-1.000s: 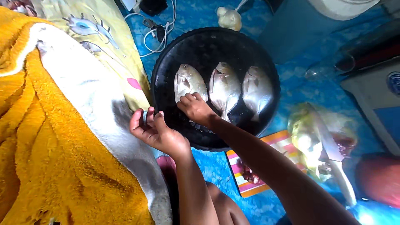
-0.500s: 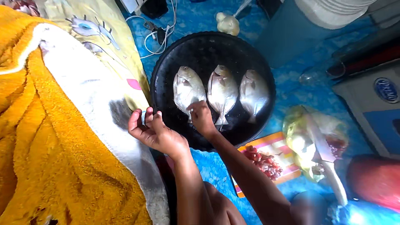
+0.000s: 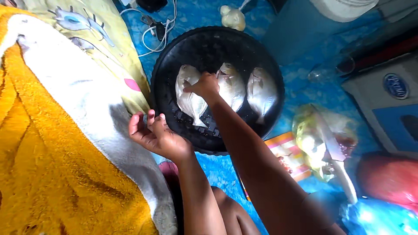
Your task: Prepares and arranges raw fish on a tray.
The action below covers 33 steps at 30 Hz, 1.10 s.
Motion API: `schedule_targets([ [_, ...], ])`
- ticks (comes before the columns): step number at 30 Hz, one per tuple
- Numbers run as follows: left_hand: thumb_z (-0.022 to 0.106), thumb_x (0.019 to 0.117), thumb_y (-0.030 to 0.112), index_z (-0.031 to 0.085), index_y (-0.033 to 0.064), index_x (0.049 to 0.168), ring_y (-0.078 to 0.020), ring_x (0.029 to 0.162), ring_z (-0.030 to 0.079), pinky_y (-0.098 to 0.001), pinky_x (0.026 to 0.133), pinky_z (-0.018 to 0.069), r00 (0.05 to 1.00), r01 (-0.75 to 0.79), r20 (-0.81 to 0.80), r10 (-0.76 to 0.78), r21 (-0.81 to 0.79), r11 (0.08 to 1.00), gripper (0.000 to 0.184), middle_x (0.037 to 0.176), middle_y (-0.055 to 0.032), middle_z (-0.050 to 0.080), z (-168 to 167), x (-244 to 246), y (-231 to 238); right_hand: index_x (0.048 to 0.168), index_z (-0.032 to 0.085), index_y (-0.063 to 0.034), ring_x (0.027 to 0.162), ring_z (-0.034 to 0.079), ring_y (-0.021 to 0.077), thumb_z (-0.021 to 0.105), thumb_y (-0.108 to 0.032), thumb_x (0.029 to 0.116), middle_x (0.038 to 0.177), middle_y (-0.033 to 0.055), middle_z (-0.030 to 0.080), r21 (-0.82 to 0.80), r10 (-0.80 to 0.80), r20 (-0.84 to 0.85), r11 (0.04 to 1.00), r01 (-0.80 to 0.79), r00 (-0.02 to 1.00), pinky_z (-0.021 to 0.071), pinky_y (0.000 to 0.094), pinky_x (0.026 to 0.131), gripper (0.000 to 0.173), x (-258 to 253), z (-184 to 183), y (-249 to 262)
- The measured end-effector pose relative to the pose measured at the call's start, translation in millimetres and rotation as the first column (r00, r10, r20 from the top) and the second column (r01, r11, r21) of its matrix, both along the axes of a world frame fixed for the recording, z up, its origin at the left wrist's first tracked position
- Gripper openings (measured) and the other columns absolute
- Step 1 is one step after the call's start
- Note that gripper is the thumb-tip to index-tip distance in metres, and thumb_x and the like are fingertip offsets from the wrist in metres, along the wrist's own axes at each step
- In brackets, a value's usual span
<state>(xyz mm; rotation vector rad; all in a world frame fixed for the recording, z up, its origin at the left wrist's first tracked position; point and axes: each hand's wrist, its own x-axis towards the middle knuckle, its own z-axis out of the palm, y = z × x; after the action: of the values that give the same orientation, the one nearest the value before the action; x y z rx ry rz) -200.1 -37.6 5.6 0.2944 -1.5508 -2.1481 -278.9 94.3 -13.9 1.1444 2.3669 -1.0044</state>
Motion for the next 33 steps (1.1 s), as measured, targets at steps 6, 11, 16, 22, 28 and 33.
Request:
schedule_targets([
  [6,0.047,0.0936,-0.011,0.043,0.0063,0.129,-0.0078,0.102,0.060,-0.0273,0.087,0.0558,1.000,-0.013,0.020,0.012,0.026,1.000,0.039,0.114,-0.0011,0.052,1.4,0.9,-1.3,0.148,0.040,0.0002,0.119,0.064,0.0420,0.093,-0.033,0.0748,0.128,0.0267,0.063,-0.023,0.014,-0.099,1.000,-0.017,0.995,0.0537,0.0600,0.093,0.096,4.2,12.1,-10.5],
  [11,0.046,0.0935,-0.010,0.042,0.0060,0.129,-0.0074,0.098,0.060,-0.0260,0.084,0.0560,0.999,-0.023,0.025,0.022,0.015,1.000,0.039,0.114,-0.0013,0.052,2.8,0.6,-4.8,0.152,0.039,-0.0078,0.115,0.065,0.0454,0.072,0.003,0.0847,0.125,0.0265,0.066,0.225,0.109,-0.046,0.970,-0.095,0.993,0.0547,0.0604,0.086,0.076,-3.0,52.5,-33.5],
  [16,0.047,0.0922,-0.012,0.041,0.0029,0.128,-0.0070,0.094,0.061,-0.0245,0.080,0.0566,1.000,-0.004,0.023,0.004,0.004,1.000,0.040,0.111,-0.0022,0.051,1.1,-0.5,0.6,0.151,0.043,-0.0054,0.106,0.060,0.0513,0.067,0.011,0.0792,0.125,0.0348,0.055,0.661,0.300,0.020,0.712,-0.238,0.954,0.0504,0.0604,0.073,0.077,-17.9,-33.1,-76.7],
  [22,0.045,0.0922,-0.011,0.040,0.0033,0.127,-0.0044,0.090,0.061,-0.0213,0.076,0.0564,1.000,0.014,-0.022,-0.014,-0.027,1.000,0.038,0.109,-0.0009,0.052,-3.5,-2.0,-4.3,0.151,0.041,-0.0091,0.114,0.054,0.0552,0.070,-0.003,0.0842,0.139,0.0328,0.046,0.521,0.342,0.127,0.775,-0.356,0.931,0.0439,0.0768,0.079,0.073,-33.6,-62.4,-108.0],
  [28,0.044,0.0948,-0.009,0.043,0.0077,0.127,-0.0060,0.100,0.061,-0.0257,0.086,0.0554,0.999,-0.019,0.040,0.018,0.034,0.999,0.036,0.111,0.0007,0.053,5.8,0.6,-2.5,0.154,0.045,-0.0034,0.136,0.053,0.0433,0.065,-0.036,0.1003,0.153,0.0255,0.048,0.089,0.376,-0.191,0.927,-0.366,0.907,0.0452,0.0622,0.107,0.066,54.0,26.1,7.4],
  [33,0.044,0.0939,-0.009,0.043,0.0089,0.126,-0.0061,0.102,0.061,-0.0276,0.089,0.0552,0.998,-0.020,0.056,0.015,0.089,0.996,0.037,0.114,0.0015,0.053,8.5,3.8,-1.8,0.149,0.042,0.0080,0.142,0.035,0.0576,0.069,-0.045,0.0971,0.152,0.0387,0.038,0.214,0.148,0.067,0.964,-0.159,0.987,0.0324,0.0750,0.108,0.079,87.9,5.5,108.6],
])
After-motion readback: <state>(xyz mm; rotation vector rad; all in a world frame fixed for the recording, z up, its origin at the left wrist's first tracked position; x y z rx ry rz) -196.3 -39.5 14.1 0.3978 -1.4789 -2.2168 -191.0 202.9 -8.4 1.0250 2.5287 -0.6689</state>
